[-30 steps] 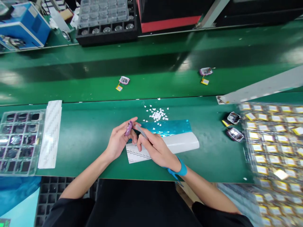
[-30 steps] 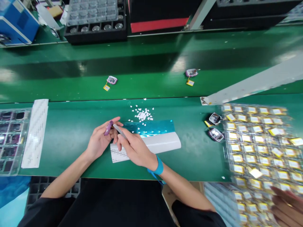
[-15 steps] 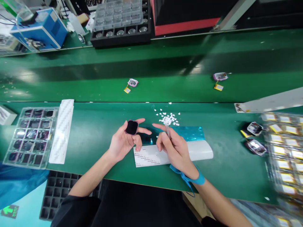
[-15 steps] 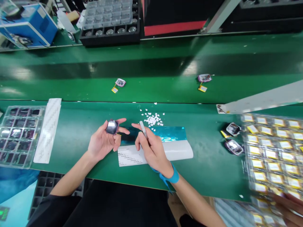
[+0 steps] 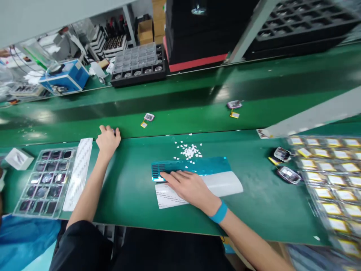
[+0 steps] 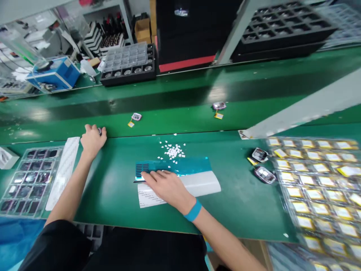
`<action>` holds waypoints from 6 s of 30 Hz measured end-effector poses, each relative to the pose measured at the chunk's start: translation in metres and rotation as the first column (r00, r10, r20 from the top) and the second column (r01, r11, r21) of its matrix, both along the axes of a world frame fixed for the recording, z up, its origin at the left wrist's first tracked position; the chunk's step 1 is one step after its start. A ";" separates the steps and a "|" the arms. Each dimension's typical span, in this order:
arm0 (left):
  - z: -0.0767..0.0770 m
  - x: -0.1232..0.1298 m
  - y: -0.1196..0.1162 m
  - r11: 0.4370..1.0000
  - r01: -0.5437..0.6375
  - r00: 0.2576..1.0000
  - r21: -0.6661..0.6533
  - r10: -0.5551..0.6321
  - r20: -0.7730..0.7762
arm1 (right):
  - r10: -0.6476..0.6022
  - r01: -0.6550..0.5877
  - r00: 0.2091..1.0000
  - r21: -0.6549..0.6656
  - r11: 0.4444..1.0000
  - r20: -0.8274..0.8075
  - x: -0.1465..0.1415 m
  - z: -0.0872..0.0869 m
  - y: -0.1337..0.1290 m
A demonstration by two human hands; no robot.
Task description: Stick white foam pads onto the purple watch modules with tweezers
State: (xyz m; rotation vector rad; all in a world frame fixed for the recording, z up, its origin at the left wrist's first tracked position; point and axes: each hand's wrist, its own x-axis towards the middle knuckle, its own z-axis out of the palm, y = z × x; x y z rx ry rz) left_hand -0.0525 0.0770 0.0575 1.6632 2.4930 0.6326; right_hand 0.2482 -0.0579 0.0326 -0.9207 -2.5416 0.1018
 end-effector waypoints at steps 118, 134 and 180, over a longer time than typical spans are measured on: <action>-0.011 0.120 -0.132 0.810 0.575 -0.059 0.116 -0.101 0.993 | -0.142 0.183 0.927 0.088 0.979 -0.348 0.015 -0.006 0.004; -0.010 0.120 -0.129 0.856 0.513 -0.007 0.065 -0.071 0.997 | -0.113 0.112 0.935 -0.023 0.993 -0.335 0.019 -0.001 0.010; -0.013 0.112 -0.181 0.378 0.884 0.210 0.275 -0.847 0.489 | -0.507 0.156 0.635 -0.545 0.824 -0.583 0.049 0.024 -0.022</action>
